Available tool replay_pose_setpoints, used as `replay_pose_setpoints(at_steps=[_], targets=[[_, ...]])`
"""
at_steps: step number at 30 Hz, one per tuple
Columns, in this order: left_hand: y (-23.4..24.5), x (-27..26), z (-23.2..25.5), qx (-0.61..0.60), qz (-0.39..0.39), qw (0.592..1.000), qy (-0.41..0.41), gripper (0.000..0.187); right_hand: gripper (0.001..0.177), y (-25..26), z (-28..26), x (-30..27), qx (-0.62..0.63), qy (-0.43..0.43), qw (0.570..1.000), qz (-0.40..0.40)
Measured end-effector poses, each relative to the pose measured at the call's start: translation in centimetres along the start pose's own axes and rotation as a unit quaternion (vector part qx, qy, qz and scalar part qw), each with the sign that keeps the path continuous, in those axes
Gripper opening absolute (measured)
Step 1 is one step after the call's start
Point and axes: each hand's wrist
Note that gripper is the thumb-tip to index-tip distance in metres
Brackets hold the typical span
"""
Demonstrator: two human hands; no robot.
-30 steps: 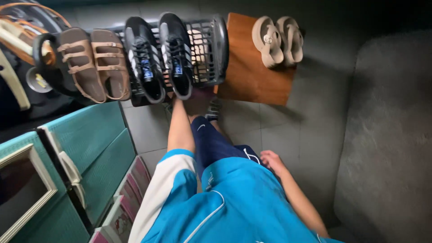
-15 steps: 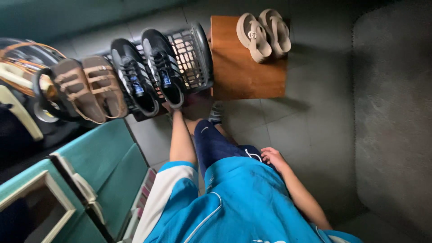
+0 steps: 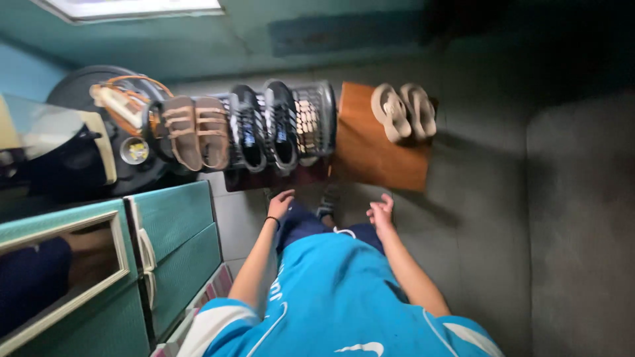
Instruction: Organize various shoes and sandals on a small wooden bench and in a nearby black basket.
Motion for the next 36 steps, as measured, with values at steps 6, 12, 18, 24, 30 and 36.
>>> replay_pose_setpoints(at_steps=[6, 12, 18, 24, 30, 36], targets=[[4.1, 0.7, 7.1, -0.198, -0.193, 0.958, -0.08, 0.065, 0.049, -14.3, -14.9, -9.5, -0.058, 0.074, 0.894, -0.437], [14.2, -6.4, 26.5, -0.399, -0.308, 0.863, -0.037, 0.089, 0.044, -25.7, -23.1, -10.3, 0.157, 0.192, 0.844, -0.476], [22.2, -4.8, 27.9, -0.229, -0.137, 0.961, -0.079, 0.082, 0.05, -31.0, -28.3, -11.3, -0.098, 0.116, 0.878, -0.453], [30.6, -9.0, 40.0, -0.46, -0.393, 0.738, -0.297, 0.071, 0.056, -30.8, -37.1, -18.5, 0.128, 0.275, 0.757, -0.579], [27.4, 2.6, 37.5, -0.066, -0.166, 0.952, -0.249, 0.093, 0.065, -29.0, -33.6, -11.7, -0.066, 0.449, 0.867, -0.206], [22.9, 8.4, 28.3, 0.084, -0.133, 0.898, -0.41, 0.07, 0.063, -22.2, -26.1, -5.3, 0.006, 0.259, 0.958, 0.12]])
Point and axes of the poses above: each hand's wrist, its own x-axis towards the middle knuckle, its own y-axis out of the back of the hand, z = x × y, and after that the axes turned 2 degrees about x, right-handed
